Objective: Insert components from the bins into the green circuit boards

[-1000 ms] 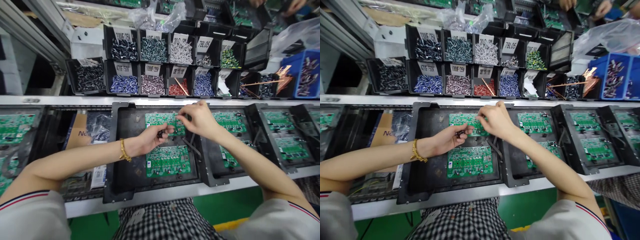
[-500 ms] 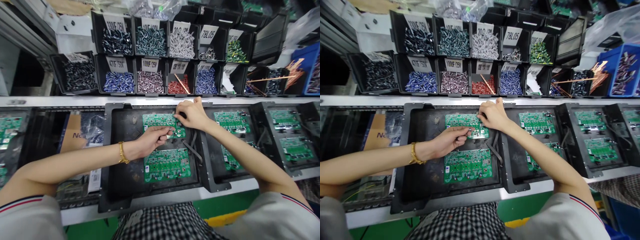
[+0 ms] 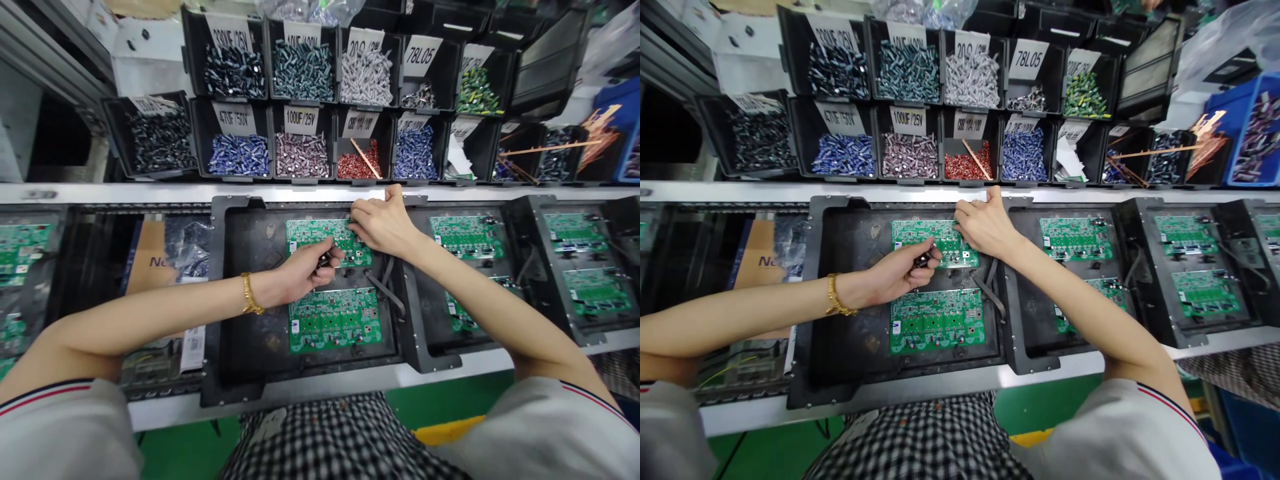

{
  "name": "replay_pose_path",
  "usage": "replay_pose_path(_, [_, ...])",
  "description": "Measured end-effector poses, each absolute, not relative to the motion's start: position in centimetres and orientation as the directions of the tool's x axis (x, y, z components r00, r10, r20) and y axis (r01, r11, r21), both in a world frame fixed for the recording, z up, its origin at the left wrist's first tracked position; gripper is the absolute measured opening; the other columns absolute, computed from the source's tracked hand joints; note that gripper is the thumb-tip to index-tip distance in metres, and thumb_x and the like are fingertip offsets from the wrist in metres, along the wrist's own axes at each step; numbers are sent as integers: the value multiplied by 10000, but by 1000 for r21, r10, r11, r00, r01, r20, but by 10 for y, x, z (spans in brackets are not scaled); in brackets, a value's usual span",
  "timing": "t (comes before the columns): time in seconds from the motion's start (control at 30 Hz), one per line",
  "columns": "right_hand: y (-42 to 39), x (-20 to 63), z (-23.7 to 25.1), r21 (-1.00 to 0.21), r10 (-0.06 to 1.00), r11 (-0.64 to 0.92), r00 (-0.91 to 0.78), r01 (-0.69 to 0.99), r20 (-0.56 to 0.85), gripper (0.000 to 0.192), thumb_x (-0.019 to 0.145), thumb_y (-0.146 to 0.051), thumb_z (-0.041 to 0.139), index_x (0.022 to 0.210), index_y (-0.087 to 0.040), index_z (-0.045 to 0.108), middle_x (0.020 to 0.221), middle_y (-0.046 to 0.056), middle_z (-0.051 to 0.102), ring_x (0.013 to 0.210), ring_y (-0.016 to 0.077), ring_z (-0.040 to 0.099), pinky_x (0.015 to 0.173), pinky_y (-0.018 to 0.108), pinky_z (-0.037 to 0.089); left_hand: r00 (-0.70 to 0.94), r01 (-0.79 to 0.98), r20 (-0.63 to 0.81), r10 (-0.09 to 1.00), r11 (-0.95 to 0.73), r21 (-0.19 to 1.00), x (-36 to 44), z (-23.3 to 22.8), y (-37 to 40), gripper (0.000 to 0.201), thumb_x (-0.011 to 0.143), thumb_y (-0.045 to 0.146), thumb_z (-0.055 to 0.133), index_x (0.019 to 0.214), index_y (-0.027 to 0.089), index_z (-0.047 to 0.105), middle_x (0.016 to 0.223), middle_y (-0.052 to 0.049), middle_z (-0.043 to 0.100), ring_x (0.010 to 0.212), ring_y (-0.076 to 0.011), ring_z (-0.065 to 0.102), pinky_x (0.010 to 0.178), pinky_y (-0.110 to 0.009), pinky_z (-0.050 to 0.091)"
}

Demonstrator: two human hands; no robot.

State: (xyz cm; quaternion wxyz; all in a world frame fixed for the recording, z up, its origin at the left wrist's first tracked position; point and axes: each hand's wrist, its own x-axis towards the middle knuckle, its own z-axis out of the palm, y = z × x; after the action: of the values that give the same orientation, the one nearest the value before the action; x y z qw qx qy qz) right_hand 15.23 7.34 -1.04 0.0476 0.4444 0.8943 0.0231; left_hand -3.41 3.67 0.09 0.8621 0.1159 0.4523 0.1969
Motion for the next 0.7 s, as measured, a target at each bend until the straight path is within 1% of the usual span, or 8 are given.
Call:
replay_pose_path(0.13, [74,152,-12,37,810,585,-582,810,-65,296,901,-269,363,914,-135,628,970,91,621,788,211,530,807,434,208,507,-240,-702,500,864,443,-34,-1,34,318,945,272,450,703,86,538,618,-4,439,414,-19,310,399,-152,173])
replay_pose_path(0.23, [70,149,-7,-33,844,531,-532,846,-61,281,895,-322,413,876,-142,629,926,89,639,817,225,538,810,422,205,487,-224,-697,527,846,483,-33,-2,33,333,958,277,419,710,86,533,623,-5,440,419,-19,308,411,-155,171])
replay_pose_path(0.33, [58,143,8,-264,881,441,-470,858,-53,251,882,-352,463,867,-166,630,907,62,670,810,203,563,796,381,216,467,-231,-690,552,830,508,-29,-1,33,331,961,285,414,716,92,526,619,-2,440,431,-24,309,422,-162,181])
replay_pose_path(0.4, [48,138,21,-428,870,418,-489,802,-66,207,863,-334,489,852,-183,630,884,33,684,794,178,578,771,346,225,479,-247,-667,571,817,522,-27,0,34,323,955,290,431,704,104,509,604,6,430,435,-27,300,425,-167,179])
replay_pose_path(0.43, [45,137,26,-471,861,418,-505,777,-68,184,850,-316,497,835,-187,627,866,22,686,786,170,581,761,335,225,490,-255,-656,574,814,521,-26,1,34,324,955,294,434,698,107,502,600,8,427,436,-29,298,426,-170,179])
replay_pose_path(0.5, [43,139,30,-461,858,430,-510,776,-58,152,826,-280,498,800,-187,616,842,13,684,770,166,575,753,333,216,513,-267,-652,559,825,498,-26,3,35,324,956,300,425,717,104,521,607,5,430,448,-36,325,434,-176,205])
replay_pose_path(0.6, [54,150,22,-332,886,425,-462,842,-37,149,807,-251,470,799,-188,605,870,23,676,779,181,556,751,352,193,495,-269,-683,538,842,468,-28,5,36,266,958,211,392,820,75,573,642,-13,464,493,-55,408,478,-184,286])
replay_pose_path(0.7, [69,164,5,-278,892,418,-448,865,-54,167,799,-247,444,798,-183,598,890,40,662,831,208,548,743,361,181,470,-231,-684,558,826,515,-31,5,34,202,943,125,387,875,77,571,666,-30,523,506,-61,443,492,-184,293])
